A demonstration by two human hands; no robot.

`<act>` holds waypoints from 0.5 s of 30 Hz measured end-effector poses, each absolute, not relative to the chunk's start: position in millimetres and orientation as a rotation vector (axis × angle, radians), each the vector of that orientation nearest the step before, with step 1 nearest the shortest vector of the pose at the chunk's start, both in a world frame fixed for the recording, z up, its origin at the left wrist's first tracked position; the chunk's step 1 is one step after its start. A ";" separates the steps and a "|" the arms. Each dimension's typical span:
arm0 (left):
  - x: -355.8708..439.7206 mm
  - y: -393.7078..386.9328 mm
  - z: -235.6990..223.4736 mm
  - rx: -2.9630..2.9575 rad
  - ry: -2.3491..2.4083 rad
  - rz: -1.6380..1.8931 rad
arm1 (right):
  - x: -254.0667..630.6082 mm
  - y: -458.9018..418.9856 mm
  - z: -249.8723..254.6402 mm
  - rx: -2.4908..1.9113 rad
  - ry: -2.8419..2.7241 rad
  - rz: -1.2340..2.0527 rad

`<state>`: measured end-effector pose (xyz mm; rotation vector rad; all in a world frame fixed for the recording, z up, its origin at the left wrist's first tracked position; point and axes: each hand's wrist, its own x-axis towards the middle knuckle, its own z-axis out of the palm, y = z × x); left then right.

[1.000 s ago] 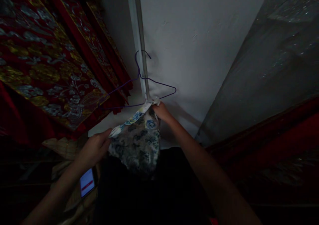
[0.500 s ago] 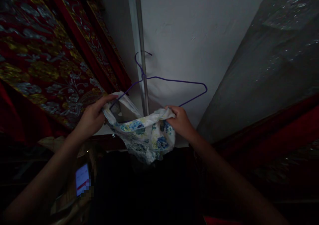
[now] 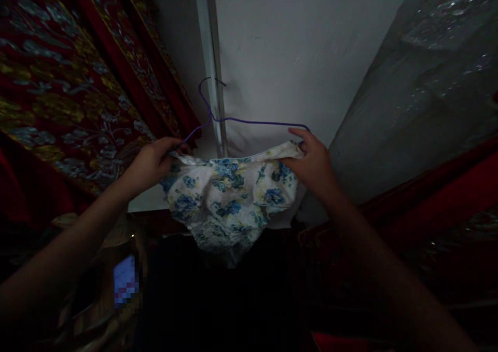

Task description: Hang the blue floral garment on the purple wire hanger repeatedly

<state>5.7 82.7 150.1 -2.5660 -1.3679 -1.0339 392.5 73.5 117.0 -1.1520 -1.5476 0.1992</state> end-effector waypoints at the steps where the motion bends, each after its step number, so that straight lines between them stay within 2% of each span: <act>1: 6.1 83.0 150.1 -2.541 -1.366 -1.015 | 394.3 73.8 121.7 -1.171 -1.552 0.165; 6: 7.0 88.3 145.4 -2.483 -1.394 -1.001 | 391.9 51.4 132.0 -1.118 -1.628 0.115; 10: 8.2 90.1 143.8 -2.508 -1.447 -1.008 | 401.1 40.9 136.7 -1.264 -1.771 0.092; 13: 3.8 88.5 143.3 -2.504 -1.550 -1.136 | 410.3 45.7 146.5 -1.346 -1.813 0.021; 15: -5.3 90.1 142.1 -2.424 -1.624 -1.303 | 413.1 53.1 154.4 -1.306 -1.784 0.167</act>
